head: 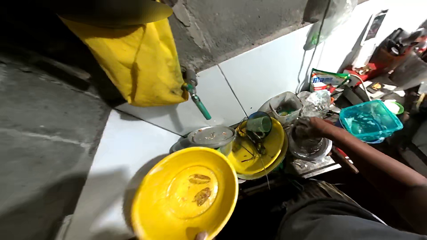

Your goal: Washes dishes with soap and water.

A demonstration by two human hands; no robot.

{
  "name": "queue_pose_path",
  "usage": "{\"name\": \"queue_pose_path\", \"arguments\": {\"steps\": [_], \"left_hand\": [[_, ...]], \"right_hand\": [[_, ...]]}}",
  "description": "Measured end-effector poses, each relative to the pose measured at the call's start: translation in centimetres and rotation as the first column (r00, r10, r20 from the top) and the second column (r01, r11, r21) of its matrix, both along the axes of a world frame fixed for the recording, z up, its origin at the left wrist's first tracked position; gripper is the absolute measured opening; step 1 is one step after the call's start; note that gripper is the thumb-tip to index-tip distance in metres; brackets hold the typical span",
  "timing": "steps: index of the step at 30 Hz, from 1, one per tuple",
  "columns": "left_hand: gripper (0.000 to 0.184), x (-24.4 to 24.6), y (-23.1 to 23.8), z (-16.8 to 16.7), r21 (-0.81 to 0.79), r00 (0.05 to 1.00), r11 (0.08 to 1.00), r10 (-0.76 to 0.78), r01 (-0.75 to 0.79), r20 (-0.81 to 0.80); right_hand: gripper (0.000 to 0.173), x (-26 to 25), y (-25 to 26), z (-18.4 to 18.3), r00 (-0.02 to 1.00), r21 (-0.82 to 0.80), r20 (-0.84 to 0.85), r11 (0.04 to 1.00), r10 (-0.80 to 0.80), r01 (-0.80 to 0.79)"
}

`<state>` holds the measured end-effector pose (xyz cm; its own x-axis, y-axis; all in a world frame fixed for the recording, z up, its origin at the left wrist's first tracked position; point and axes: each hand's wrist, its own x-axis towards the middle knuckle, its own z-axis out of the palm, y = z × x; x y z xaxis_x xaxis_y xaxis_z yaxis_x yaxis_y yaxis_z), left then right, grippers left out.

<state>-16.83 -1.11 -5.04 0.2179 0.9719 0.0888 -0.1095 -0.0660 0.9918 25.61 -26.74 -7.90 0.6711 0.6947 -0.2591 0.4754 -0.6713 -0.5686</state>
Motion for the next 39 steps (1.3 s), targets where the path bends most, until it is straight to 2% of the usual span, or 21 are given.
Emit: {"name": "queue_pose_path", "arguments": {"steps": [2, 4, 6, 8, 11, 14, 16, 20, 22, 24, 28, 30, 32, 33, 34, 35, 36, 37, 38, 39], "left_hand": [[0.043, 2.1, -0.9, 0.9, -0.052, 0.999, 0.998, 0.038, -0.037, 0.008], [0.043, 3.9, -1.5, 1.7, -0.107, 1.0, 0.994, 0.021, -0.021, 0.003], [0.041, 5.3, -1.5, 2.1, -0.181, 1.0, 0.983, 0.004, -0.007, -0.017], [0.045, 6.6, -1.4, 2.7, -0.235, 0.997, 0.972, -0.027, 0.011, -0.067], [0.05, 8.5, -0.9, 3.3, -0.248, 0.977, 0.968, -0.098, 0.048, -0.191], [0.058, 10.3, 0.5, 3.6, -0.206, 0.932, 0.977, -0.131, 0.062, -0.339], [0.066, 11.8, 1.4, 3.7, -0.236, 0.928, 0.97, -0.138, 0.056, -0.346], [0.082, 14.7, 2.7, 3.0, -0.214, 0.98, 0.971, -0.14, 0.108, -0.14], [0.088, 15.8, 3.7, 1.5, -0.135, 0.979, 0.982, -0.154, 0.136, -0.132], [0.091, 16.7, 4.9, -0.5, -0.04, 0.977, 0.986, -0.167, 0.163, -0.13], [0.088, 18.1, 5.9, -2.4, 0.071, 0.978, 0.984, -0.154, 0.165, -0.14], [0.087, 18.8, 5.9, -2.4, 0.076, 0.977, 0.988, -0.124, 0.138, -0.172], [0.085, 19.4, 6.0, -1.9, 0.017, 0.976, 0.993, -0.109, 0.114, -0.19], [0.084, 19.6, 6.1, -1.6, -0.033, 0.973, 0.994, -0.108, 0.104, -0.205], [0.083, 19.8, 6.3, -1.3, -0.079, 0.967, 0.992, -0.114, 0.098, -0.226], [0.08, 19.9, 6.5, -1.0, -0.117, 0.961, 0.99, -0.111, 0.084, -0.252], [0.078, 20.1, 6.6, -0.7, -0.145, 0.956, 0.987, -0.107, 0.069, -0.272], [0.077, 20.4, 6.8, -0.3, -0.159, 0.953, 0.985, -0.111, 0.067, -0.282], [0.076, 20.5, 6.9, 0.0, -0.165, 0.948, 0.984, -0.118, 0.071, -0.295], [0.076, 20.5, 7.0, 0.4, -0.176, 0.942, 0.981, -0.132, 0.08, -0.308]], "right_hand": [[0.038, 0.5, 0.8, 0.9, 0.986, -0.184, -0.081, 0.97, 0.146, -0.159], [0.038, 0.6, 2.5, 4.4, 0.971, -0.23, -0.106, 0.944, 0.217, -0.236], [0.032, -0.1, 5.2, 9.0, 0.981, -0.085, -0.046, 0.978, 0.188, -0.192], [0.029, -0.1, 9.4, 12.7, 0.966, 0.158, 0.117, 0.956, 0.231, -0.248], [0.047, 0.4, 18.6, 16.6, 0.912, 0.327, 0.319, 0.873, 0.258, -0.361], [0.067, -1.4, 26.4, 20.8, 0.931, 0.184, 0.305, 0.947, 0.201, -0.265], [0.067, -2.8, 29.3, 22.2, 0.939, 0.078, 0.293, 0.975, 0.179, -0.21], [0.05, -4.1, 31.0, 22.6, 0.936, 0.02, 0.314, 0.985, 0.159, -0.174], [0.048, -4.0, 30.8, 22.6, 0.941, 0.022, 0.296, 0.983, 0.165, -0.18], [0.055, -3.3, 31.0, 22.4, 0.944, 0.033, 0.275, 0.98, 0.18, -0.197], [0.052, -2.0, 31.1, 21.9, 0.93, 0.035, 0.287, 0.967, 0.231, -0.251], [0.048, -1.4, 31.0, 21.3, 0.929, 0.093, 0.28, 0.956, 0.243, -0.278], [0.048, -0.7, 30.7, 19.9, 0.933, 0.263, 0.256, 0.91, 0.253, -0.319], [0.048, -0.4, 30.4, 18.3, 0.947, 0.413, 0.201, 0.855, 0.252, -0.315], [0.046, -0.5, 30.2, 16.3, 0.965, 0.579, 0.075, 0.777, 0.25, -0.247], [0.043, -1.2, 29.9, 13.8, 0.958, 0.718, -0.113, 0.688, 0.264, -0.105], [0.039, -2.4, 29.7, 11.2, 0.892, 0.774, -0.344, 0.626, 0.294, 0.093], [0.036, -3.7, 29.6, 8.7, 0.773, 0.733, -0.553, 0.622, 0.31, 0.274], [0.031, -4.8, 29.8, 6.7, 0.628, 0.627, -0.717, 0.675, 0.304, 0.389], [0.027, -5.6, 30.5, 5.1, 0.51, 0.531, -0.813, 0.719, 0.281, 0.449]]}}
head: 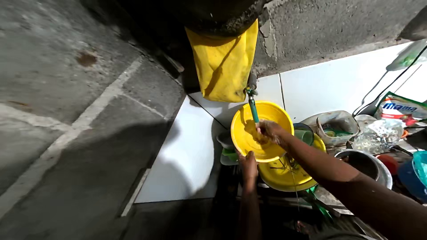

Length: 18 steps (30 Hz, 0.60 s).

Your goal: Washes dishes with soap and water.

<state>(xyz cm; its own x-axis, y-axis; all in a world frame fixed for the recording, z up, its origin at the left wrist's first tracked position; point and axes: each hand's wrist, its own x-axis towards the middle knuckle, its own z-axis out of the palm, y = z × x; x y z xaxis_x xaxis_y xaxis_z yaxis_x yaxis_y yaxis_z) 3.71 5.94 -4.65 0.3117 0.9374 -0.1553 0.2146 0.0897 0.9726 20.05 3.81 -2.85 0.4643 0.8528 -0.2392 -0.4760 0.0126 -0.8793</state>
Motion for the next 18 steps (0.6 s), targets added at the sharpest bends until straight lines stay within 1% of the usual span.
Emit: {"name": "queue_pose_path", "arguments": {"steps": [1, 2, 3, 4, 6, 7, 8, 9, 10, 11, 12, 13, 14, 16, 17, 18], "left_hand": [[0.075, 0.1, 0.1, 0.2, 0.005, 1.0, 1.0, -0.008, 0.008, -0.012], [0.074, 0.2, 0.3, 0.4, 0.023, 1.0, 1.0, -0.014, 0.014, -0.023], [0.073, 0.3, 0.4, 0.5, 0.04, 0.999, 0.999, -0.028, 0.029, -0.035], [0.071, 0.4, 0.6, 0.6, 0.063, 0.997, 0.997, -0.049, 0.052, -0.052], [0.068, 0.6, 0.9, 0.8, 0.101, 0.992, 0.99, -0.089, 0.098, -0.093], [0.066, 0.7, 1.0, 1.0, 0.102, 0.987, 0.988, -0.107, 0.119, -0.12], [0.065, 0.8, 1.1, 1.3, 0.09, 0.982, 0.986, -0.126, 0.14, -0.139], [0.063, 0.9, 1.3, 1.4, 0.089, 0.983, 0.985, -0.139, 0.151, -0.122], [0.061, 1.2, 1.6, 1.2, 0.087, 0.987, 0.985, -0.141, 0.148, -0.078], [0.057, 1.5, 1.9, 1.1, 0.077, 0.991, 0.988, -0.132, 0.134, -0.022], [0.055, 1.8, 2.2, 1.0, 0.059, 0.993, 0.991, -0.12, 0.118, 0.025], [0.055, 2.0, 2.5, 1.0, 0.037, 0.992, 0.993, -0.112, 0.11, 0.053], [0.056, 2.2, 2.7, 1.1, 0.017, 0.992, 0.994, -0.105, 0.104, 0.068], [0.061, 2.8, 3.0, 1.1, -0.016, 0.992, 0.995, -0.1, 0.102, 0.071], [0.062, 3.1, 2.8, 1.1, -0.034, 0.993, 0.994, -0.101, 0.104, 0.068], [0.062, 3.5, 2.6, 1.1, -0.063, 0.991, 0.991, -0.116, 0.121, 0.065]], "right_hand": [[0.024, -0.5, 0.9, -1.1, 0.997, -0.03, -0.079, 0.999, 0.023, -0.026], [0.024, -0.9, 1.8, -1.6, 0.993, -0.039, -0.109, 0.998, 0.038, -0.042], [0.029, -1.1, 2.5, -1.8, 0.995, -0.049, -0.089, 0.998, 0.045, -0.05], [0.028, -1.1, 3.1, -1.5, 0.998, -0.082, -0.033, 0.995, 0.048, -0.051], [0.023, -0.9, 4.3, 0.1, 0.999, -0.143, 0.033, 0.989, 0.035, -0.03], [0.023, -0.9, 4.6, 0.4, 0.996, -0.15, 0.06, 0.987, 0.061, -0.051], [0.029, -0.9, 4.7, 0.7, 0.985, -0.163, 0.107, 0.98, 0.135, -0.116], [0.036, -0.9, 4.3, 1.1, 0.951, -0.18, 0.192, 0.961, 0.243, -0.209], [0.036, -0.8, 3.5, 1.3, 0.88, -0.208, 0.308, 0.928, 0.361, -0.308], [0.034, -0.4, 2.4, 1.5, 0.768, -0.262, 0.441, 0.885, 0.464, -0.384], [0.034, 0.1, 0.9, 1.7, 0.648, -0.332, 0.536, 0.841, 0.541, -0.427], [0.04, 0.5, -0.9, 1.7, 0.532, -0.399, 0.596, 0.797, 0.601, -0.454], [0.048, 0.8, -2.9, 1.8, 0.43, -0.458, 0.629, 0.755, 0.648, -0.469], [0.065, 1.0, -6.7, 2.5, 0.215, -0.604, 0.63, 0.644, 0.747, -0.47], [0.07, 0.8, -8.2, 2.6, 0.119, -0.656, 0.634, 0.613, 0.764, -0.44], [0.067, 0.5, -9.2, 2.5, 0.023, -0.704, 0.64, 0.598, 0.768, -0.384]]}}
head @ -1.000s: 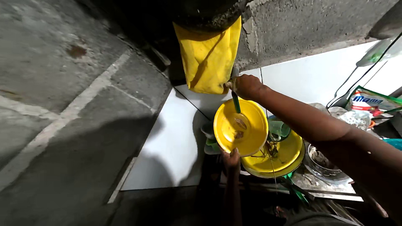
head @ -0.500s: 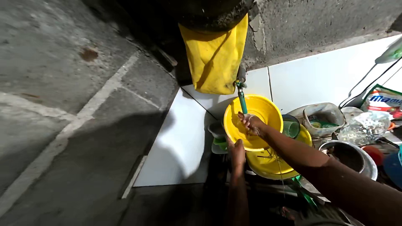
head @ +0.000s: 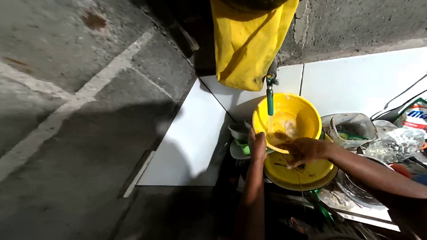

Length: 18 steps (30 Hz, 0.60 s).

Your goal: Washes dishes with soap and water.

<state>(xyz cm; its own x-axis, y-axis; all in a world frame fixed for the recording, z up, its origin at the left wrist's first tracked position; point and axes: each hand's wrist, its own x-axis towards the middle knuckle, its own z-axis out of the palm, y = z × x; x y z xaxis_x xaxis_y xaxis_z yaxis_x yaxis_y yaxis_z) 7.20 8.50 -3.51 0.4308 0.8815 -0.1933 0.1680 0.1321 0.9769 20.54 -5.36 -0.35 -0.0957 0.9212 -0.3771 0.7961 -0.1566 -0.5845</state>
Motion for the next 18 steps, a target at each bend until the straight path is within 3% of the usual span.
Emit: {"name": "queue_pose_path", "arguments": {"steps": [3, 5, 7, 9, 12, 15, 18], "left_hand": [[0.057, -0.4, -0.8, 0.4, -0.048, 0.981, 0.982, -0.187, 0.185, -0.057], [0.051, -1.7, 0.0, 0.2, 0.213, 0.935, 0.924, -0.269, 0.318, -0.231], [0.039, -3.3, 2.0, -0.1, 0.477, 0.831, 0.746, -0.18, 0.464, -0.527], [0.043, -4.3, 4.1, -1.1, 0.448, 0.652, 0.662, -0.083, 0.601, -0.753], [0.051, -4.3, 5.5, -2.7, 0.301, 0.475, 0.675, -0.083, 0.674, -0.876], [0.043, -3.2, 5.0, -4.0, 0.328, 0.521, 0.686, -0.088, 0.65, -0.849], [0.045, -2.5, 3.7, -5.7, 0.411, 0.686, 0.727, -0.112, 0.549, -0.719]], "right_hand": [[0.043, -0.6, -1.6, -0.9, 0.971, 0.053, 0.234, 0.998, -0.054, 0.043], [0.038, 0.1, -2.6, -0.4, 0.97, 0.072, 0.218, 0.993, -0.104, 0.09], [0.036, 1.6, -3.5, 0.2, 0.981, 0.118, 0.131, 0.985, -0.14, 0.125], [0.035, 2.6, -4.3, 0.8, 0.988, 0.168, 0.036, 0.976, -0.148, 0.14], [0.033, 3.1, -4.5, 1.4, 0.99, 0.228, -0.039, 0.963, -0.138, 0.144], [0.033, 2.4, -4.3, 1.8, 0.991, 0.281, -0.091, 0.952, -0.096, 0.118], [0.031, 0.6, -3.7, 0.1, 0.991, 0.414, -0.11, 0.903, -0.072, 0.112]]}}
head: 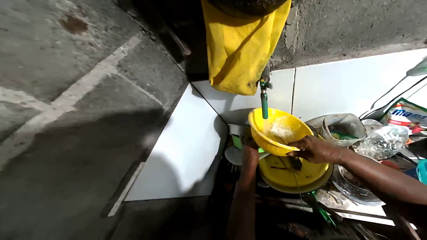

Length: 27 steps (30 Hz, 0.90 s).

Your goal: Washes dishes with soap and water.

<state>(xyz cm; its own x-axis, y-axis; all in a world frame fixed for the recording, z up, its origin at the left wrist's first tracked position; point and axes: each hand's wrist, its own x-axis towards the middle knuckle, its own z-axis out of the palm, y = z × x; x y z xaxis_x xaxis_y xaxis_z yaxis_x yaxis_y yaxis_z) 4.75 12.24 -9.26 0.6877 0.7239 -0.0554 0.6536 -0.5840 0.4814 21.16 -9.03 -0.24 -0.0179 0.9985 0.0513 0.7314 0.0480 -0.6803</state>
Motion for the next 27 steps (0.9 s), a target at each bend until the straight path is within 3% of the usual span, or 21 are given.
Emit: {"name": "queue_pose_path", "arguments": {"steps": [3, 4, 6, 8, 9, 10, 12, 14, 16, 19, 22, 25, 27], "left_hand": [[0.054, -0.5, -2.2, 0.0, -0.152, 0.995, 0.986, -0.053, 0.066, 0.086], [0.054, -0.8, -2.7, 0.4, -0.218, 0.995, 0.975, -0.019, 0.04, 0.098], [0.049, -1.2, -3.1, 0.3, -0.353, 0.937, 0.934, 0.17, -0.054, 0.306], [0.041, -1.8, -4.0, 0.4, -0.633, 0.661, 0.77, 0.517, -0.081, 0.544], [0.048, -2.2, -4.9, 1.1, -0.738, 0.515, 0.674, 0.645, -0.036, 0.564], [0.057, -2.6, -6.0, 1.7, -0.786, 0.44, 0.618, 0.704, 0.008, 0.558], [0.069, -2.8, -7.9, 1.5, -0.769, 0.465, 0.637, 0.665, 0.057, 0.585], [0.089, -1.7, -9.2, 0.5, -0.722, 0.487, 0.691, 0.635, -0.013, 0.599], [0.074, -0.6, -9.3, 1.1, -0.692, 0.499, 0.703, 0.665, -0.166, 0.555], [0.053, -1.0, -7.6, 3.6, -0.637, 0.649, 0.704, 0.649, -0.315, 0.396], [0.054, -2.5, -5.2, 6.8, -0.598, 0.732, 0.737, 0.591, -0.317, 0.34], [0.076, -1.8, -5.6, 4.8, -0.607, 0.656, 0.751, 0.599, -0.262, 0.458], [0.064, -0.2, -7.7, 2.0, -0.638, 0.554, 0.728, 0.649, -0.252, 0.521]], "right_hand": [[0.033, -2.3, 0.9, -2.1, 0.999, 0.033, 0.037, 0.999, -0.024, 0.023], [0.032, -2.9, 1.2, -3.0, 0.998, 0.058, 0.049, 0.998, -0.036, 0.033], [0.029, -3.7, 1.8, -4.9, 0.996, 0.121, 0.066, 0.991, -0.065, 0.056], [0.028, -4.1, 2.6, -6.5, 0.993, 0.196, 0.094, 0.979, -0.078, 0.058], [0.029, -4.2, 3.2, -7.3, 0.99, 0.223, 0.118, 0.974, -0.079, 0.051], [0.03, -4.4, 3.7, -8.1, 0.986, 0.238, 0.142, 0.97, -0.084, 0.049], [0.026, -4.9, 5.0, -9.5, 0.978, 0.289, 0.182, 0.956, -0.102, 0.046], [0.017, -6.2, 6.0, -10.1, 0.976, 0.354, 0.175, 0.933, -0.133, 0.064], [0.023, -6.9, 6.7, -10.1, 0.975, 0.351, 0.185, 0.935, -0.124, 0.052], [0.036, -4.0, 6.7, -10.3, 0.959, 0.199, 0.281, 0.98, -0.032, -0.025], [0.035, 0.8, 7.3, -11.6, 0.904, 0.054, 0.424, 0.998, -0.051, 0.031], [0.036, -0.5, 8.1, -11.0, 0.935, -0.001, 0.347, 0.997, -0.075, 0.081], [0.036, -3.0, 8.4, -10.2, 0.972, 0.033, 0.223, 0.998, -0.067, 0.061]]}}
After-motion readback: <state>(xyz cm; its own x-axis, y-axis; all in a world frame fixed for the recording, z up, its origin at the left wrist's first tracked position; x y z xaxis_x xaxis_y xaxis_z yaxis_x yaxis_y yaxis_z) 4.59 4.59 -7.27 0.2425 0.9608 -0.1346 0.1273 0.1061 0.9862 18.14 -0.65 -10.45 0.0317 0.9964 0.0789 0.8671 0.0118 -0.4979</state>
